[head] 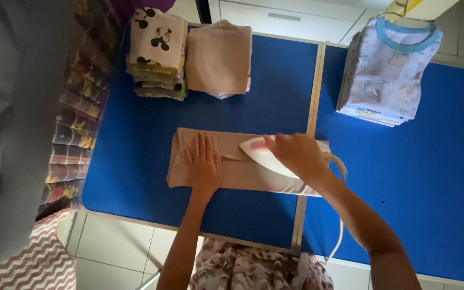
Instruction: Ironing and folding a piece of light brown clothing on a blue table.
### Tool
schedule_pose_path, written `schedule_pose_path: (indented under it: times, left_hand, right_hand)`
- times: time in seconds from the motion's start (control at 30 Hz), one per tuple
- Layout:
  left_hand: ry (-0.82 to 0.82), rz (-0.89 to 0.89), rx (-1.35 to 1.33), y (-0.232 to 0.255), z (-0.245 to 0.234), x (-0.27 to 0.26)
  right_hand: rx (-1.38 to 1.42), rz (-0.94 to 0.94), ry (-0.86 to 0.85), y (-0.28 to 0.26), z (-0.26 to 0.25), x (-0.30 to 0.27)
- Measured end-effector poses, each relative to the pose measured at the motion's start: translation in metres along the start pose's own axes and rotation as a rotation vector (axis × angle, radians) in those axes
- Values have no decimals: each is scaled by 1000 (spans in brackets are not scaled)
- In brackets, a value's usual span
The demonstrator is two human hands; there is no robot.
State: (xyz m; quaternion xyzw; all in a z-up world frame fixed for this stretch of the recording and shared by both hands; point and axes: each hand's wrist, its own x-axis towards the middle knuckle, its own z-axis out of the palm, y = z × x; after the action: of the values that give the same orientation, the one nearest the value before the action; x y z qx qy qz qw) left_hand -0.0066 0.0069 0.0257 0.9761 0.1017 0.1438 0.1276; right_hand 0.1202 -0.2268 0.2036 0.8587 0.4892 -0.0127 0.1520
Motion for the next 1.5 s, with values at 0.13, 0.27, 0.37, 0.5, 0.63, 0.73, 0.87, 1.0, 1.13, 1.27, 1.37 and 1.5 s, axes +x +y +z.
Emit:
schedule_pose_path:
  times: [0.13, 0.27, 0.37, 0.5, 0.63, 0.73, 0.87, 1.0, 1.13, 1.27, 1.37, 1.5]
  left_hand:
    - [-1, 13, 69, 0, 6, -1]
    - [8, 13, -38, 12, 5, -2]
    - [-11, 14, 6, 22, 10, -5]
    - [14, 49, -8, 30, 16, -6]
    - [67, 37, -27, 47, 19, -6]
    - [-8, 25, -135, 59, 21, -6]
    - [22, 61, -68, 76, 22, -4]
    - [-28, 112, -51, 85, 21, -1]
    - [-99, 172, -400, 63, 20, -1]
    - [-121, 46, -600, 35, -17, 0]
    - [-43, -21, -545, 10, -19, -8]
    - [75, -216, -549, -5, -35, -13]
  right_hand:
    - [-34, 59, -65, 9, 5, -29]
    - [181, 286, -60, 18, 14, -43]
    - [310, 407, -53, 25, 19, -55]
    - [236, 346, 84, 34, 27, -70]
    - [303, 323, 272, 43, 35, -84]
    - [364, 424, 140, 49, 40, -97]
    - [275, 370, 307, 57, 45, -112]
    - [323, 560, 215, 62, 37, -116]
    - [426, 727, 94, 60, 28, -112]
    - [382, 636, 54, 54, 33, -107]
    - [574, 672, -70, 36, -10, -95]
    - [1247, 562, -50, 15, -30, -76]
